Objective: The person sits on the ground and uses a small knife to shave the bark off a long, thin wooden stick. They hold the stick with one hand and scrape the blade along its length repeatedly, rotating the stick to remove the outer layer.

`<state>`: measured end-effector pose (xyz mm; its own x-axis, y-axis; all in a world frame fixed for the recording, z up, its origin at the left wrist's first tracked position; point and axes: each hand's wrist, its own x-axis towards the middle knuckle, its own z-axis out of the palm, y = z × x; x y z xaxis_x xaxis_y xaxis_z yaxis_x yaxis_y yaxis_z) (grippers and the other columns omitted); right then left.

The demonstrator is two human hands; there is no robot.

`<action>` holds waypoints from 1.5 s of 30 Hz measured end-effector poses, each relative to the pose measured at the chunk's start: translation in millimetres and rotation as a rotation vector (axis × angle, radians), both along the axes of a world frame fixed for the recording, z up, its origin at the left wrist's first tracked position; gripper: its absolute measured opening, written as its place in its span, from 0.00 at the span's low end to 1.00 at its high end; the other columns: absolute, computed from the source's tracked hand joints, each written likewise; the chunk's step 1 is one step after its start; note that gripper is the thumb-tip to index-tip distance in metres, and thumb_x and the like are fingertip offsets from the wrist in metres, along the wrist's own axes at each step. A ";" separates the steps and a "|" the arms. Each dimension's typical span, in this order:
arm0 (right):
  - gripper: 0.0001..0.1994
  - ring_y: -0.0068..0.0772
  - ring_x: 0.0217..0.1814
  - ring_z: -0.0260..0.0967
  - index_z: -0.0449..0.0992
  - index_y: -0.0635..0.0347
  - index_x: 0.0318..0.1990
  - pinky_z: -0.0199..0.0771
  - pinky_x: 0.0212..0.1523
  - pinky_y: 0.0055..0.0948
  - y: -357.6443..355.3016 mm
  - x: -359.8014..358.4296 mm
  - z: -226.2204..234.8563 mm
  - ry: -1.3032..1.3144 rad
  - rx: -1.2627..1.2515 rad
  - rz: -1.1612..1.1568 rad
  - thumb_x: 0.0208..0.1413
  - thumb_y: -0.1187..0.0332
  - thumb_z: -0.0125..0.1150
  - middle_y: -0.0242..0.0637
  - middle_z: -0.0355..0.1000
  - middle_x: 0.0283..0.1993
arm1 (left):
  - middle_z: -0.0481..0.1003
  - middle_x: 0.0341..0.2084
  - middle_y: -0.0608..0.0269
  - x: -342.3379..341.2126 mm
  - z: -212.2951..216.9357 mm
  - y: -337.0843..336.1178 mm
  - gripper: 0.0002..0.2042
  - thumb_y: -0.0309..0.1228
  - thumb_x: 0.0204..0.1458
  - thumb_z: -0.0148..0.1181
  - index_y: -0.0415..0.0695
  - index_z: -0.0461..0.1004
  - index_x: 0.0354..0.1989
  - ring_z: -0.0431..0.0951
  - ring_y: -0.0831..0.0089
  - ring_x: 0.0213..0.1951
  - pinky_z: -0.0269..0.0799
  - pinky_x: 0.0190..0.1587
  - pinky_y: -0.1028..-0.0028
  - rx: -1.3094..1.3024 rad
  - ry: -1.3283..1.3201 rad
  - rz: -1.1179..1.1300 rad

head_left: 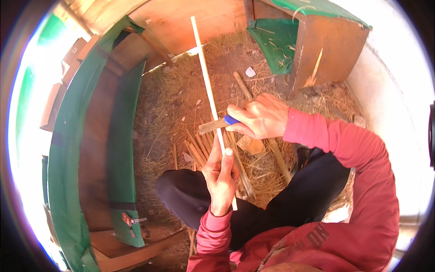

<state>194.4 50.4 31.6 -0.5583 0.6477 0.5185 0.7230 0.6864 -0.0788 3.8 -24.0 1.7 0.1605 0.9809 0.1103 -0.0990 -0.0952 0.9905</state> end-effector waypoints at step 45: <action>0.20 0.44 0.12 0.67 0.71 0.56 0.38 0.64 0.12 0.41 19.8 18.5 -34.7 0.001 0.144 0.161 0.56 0.47 0.59 0.38 0.66 0.14 | 0.52 0.04 0.73 29.7 4.7 -38.2 0.12 0.46 0.67 0.39 0.53 0.61 0.47 0.46 0.81 0.05 0.43 0.13 0.78 -0.470 -0.590 -0.134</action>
<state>213.0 70.2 -3.1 -0.6480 0.4696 0.5997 0.6030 0.7973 0.0272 33.4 -62.3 6.4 0.3256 0.9221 -0.2094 -0.6049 0.3733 0.7034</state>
